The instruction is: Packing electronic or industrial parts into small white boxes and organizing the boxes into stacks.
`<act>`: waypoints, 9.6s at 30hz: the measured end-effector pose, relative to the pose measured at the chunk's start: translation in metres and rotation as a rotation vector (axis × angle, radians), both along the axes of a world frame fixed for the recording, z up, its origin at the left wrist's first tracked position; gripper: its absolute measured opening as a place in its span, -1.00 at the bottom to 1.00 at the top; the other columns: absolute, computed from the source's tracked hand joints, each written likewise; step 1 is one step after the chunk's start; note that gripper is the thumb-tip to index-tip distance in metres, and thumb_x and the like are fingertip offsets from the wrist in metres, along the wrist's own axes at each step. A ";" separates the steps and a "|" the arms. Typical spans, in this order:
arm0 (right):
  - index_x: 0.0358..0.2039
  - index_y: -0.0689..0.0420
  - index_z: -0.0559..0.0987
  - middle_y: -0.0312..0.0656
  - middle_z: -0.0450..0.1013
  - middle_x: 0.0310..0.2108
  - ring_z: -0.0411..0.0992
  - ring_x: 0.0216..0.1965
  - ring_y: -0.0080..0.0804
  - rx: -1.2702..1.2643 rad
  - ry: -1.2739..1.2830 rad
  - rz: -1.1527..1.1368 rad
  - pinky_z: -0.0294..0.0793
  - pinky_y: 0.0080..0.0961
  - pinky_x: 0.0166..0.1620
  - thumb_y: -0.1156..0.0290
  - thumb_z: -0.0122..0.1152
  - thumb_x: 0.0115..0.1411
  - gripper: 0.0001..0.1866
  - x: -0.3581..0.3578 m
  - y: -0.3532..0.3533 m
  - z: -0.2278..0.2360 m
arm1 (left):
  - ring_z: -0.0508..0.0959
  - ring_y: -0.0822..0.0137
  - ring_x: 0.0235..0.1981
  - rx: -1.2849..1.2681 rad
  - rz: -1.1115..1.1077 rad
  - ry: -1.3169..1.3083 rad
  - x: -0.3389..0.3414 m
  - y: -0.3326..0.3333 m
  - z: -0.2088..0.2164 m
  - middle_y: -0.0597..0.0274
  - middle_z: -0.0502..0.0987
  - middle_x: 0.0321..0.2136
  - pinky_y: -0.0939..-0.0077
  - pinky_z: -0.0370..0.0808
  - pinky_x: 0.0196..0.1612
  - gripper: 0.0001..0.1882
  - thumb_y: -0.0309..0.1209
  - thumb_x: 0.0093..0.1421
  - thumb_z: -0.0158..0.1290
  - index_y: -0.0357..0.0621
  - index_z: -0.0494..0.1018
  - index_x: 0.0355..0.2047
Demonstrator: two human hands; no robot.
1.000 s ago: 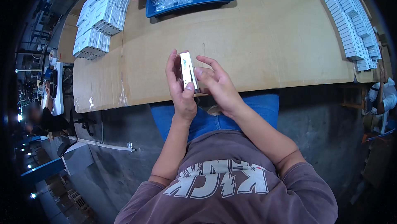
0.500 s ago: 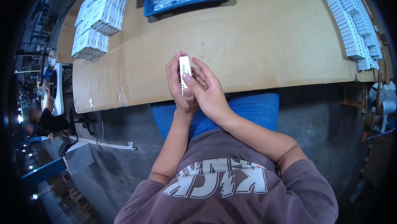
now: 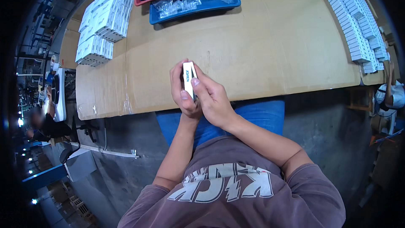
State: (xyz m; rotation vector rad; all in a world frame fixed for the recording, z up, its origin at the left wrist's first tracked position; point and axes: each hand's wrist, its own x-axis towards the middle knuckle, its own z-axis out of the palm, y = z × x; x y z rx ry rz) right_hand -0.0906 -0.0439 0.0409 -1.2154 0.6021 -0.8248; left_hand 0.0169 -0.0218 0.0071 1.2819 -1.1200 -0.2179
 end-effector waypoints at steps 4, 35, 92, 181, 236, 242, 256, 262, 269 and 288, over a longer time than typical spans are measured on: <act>0.43 0.37 0.27 -0.01 0.42 0.28 0.36 0.28 -0.39 -0.052 0.024 -0.021 0.31 -0.46 0.32 0.24 -0.11 0.59 -0.43 -0.003 0.003 0.003 | 0.50 -0.01 0.06 -0.053 -0.014 0.056 -0.005 0.000 0.001 -0.20 0.43 0.05 0.15 0.43 0.17 -0.07 0.24 0.30 -0.33 -0.54 0.36 0.15; 0.36 0.26 0.38 0.18 0.35 0.29 0.39 0.26 0.18 -1.183 0.121 0.128 0.30 0.16 0.33 -0.22 0.31 0.18 -0.05 0.014 -0.102 -0.005 | 0.54 0.27 0.19 0.347 -0.447 1.129 0.010 -0.007 0.062 0.13 0.45 0.21 0.37 0.55 0.15 -0.22 0.26 0.52 -0.39 -0.10 0.12 0.43; 0.07 0.36 0.64 0.16 0.38 0.30 0.09 0.50 0.06 -1.085 1.334 -0.081 -0.30 0.29 0.52 -0.41 0.00 0.32 -0.07 0.029 -0.292 -0.011 | 0.27 -0.02 0.40 0.661 0.019 -0.456 0.065 -0.059 -0.031 0.16 0.44 0.22 -0.39 -0.18 0.45 -0.27 -0.08 0.12 0.29 -0.03 0.42 0.28; -0.11 0.26 0.62 -0.29 0.55 -0.22 0.40 -0.34 -0.71 -0.286 0.195 -0.172 0.40 -0.72 -0.24 0.53 0.35 0.31 -0.84 0.025 -0.188 0.040 | 0.51 0.59 -0.34 0.275 -0.124 0.825 0.057 -0.104 0.030 0.34 0.54 -0.35 0.66 0.45 -0.24 -0.88 -0.45 0.48 0.06 -0.27 0.46 -0.17; -0.19 0.25 0.70 -0.22 0.61 -0.23 0.59 -0.25 -0.58 -0.177 0.412 0.091 0.57 -0.59 -0.23 0.63 0.27 0.27 -0.87 0.032 -0.175 0.004 | 0.20 0.64 -0.58 0.544 0.046 0.113 0.066 -0.095 0.028 0.50 0.27 -0.65 0.57 0.14 -0.53 -0.83 -0.54 0.18 0.24 -0.26 0.47 -0.50; -0.19 0.15 0.75 -0.22 0.58 -0.21 0.60 -0.33 -0.22 -0.718 0.515 0.046 0.62 -0.36 -0.20 0.64 0.20 0.18 -0.75 0.034 -0.170 -0.005 | 0.23 0.51 -0.61 0.516 0.072 -0.067 0.066 -0.096 0.025 0.34 0.23 -0.67 0.47 0.18 -0.53 -0.81 -0.53 0.13 0.24 -0.23 0.43 -0.52; -0.16 0.23 0.75 -0.18 0.59 -0.20 0.57 -0.20 -0.37 -0.243 0.493 0.329 0.52 -0.44 -0.09 0.52 0.38 0.22 -0.82 0.016 -0.194 -0.010 | 0.55 0.10 -0.14 0.428 -0.086 -0.273 0.079 -0.102 0.025 0.13 0.58 -0.21 0.24 0.42 -0.04 -0.56 -0.23 0.10 0.40 -0.18 0.55 -0.10; -0.11 0.27 0.75 -0.21 0.58 -0.18 0.54 -0.13 -0.44 -0.038 0.386 0.366 0.53 -0.48 -0.01 0.55 0.32 0.30 -0.82 0.015 -0.196 -0.008 | 0.58 0.10 0.05 0.485 -0.232 -0.335 0.085 -0.100 0.017 0.15 0.64 0.01 0.20 0.36 0.16 -0.27 -0.12 0.01 0.46 -0.14 0.51 0.15; -0.13 0.27 0.74 -0.22 0.56 -0.24 0.51 -0.21 -0.48 -0.105 0.335 0.365 0.49 -0.52 -0.11 0.45 0.31 0.34 -0.81 0.017 -0.194 -0.009 | 0.62 0.19 -0.10 0.422 -0.193 -0.379 0.087 -0.100 0.019 0.22 0.67 -0.15 0.22 0.34 0.08 -0.45 -0.17 0.10 0.38 -0.16 0.58 0.05; -0.13 0.27 0.70 -0.26 0.43 -0.18 0.39 -0.17 -0.48 -0.199 0.428 0.351 0.42 -0.49 -0.08 0.16 0.05 0.54 -0.58 0.007 -0.195 -0.005 | 0.64 0.40 -0.21 0.609 -0.239 0.244 0.079 -0.102 0.020 0.21 0.71 -0.25 0.45 0.52 -0.06 -0.67 -0.37 0.18 0.37 -0.21 0.65 -0.07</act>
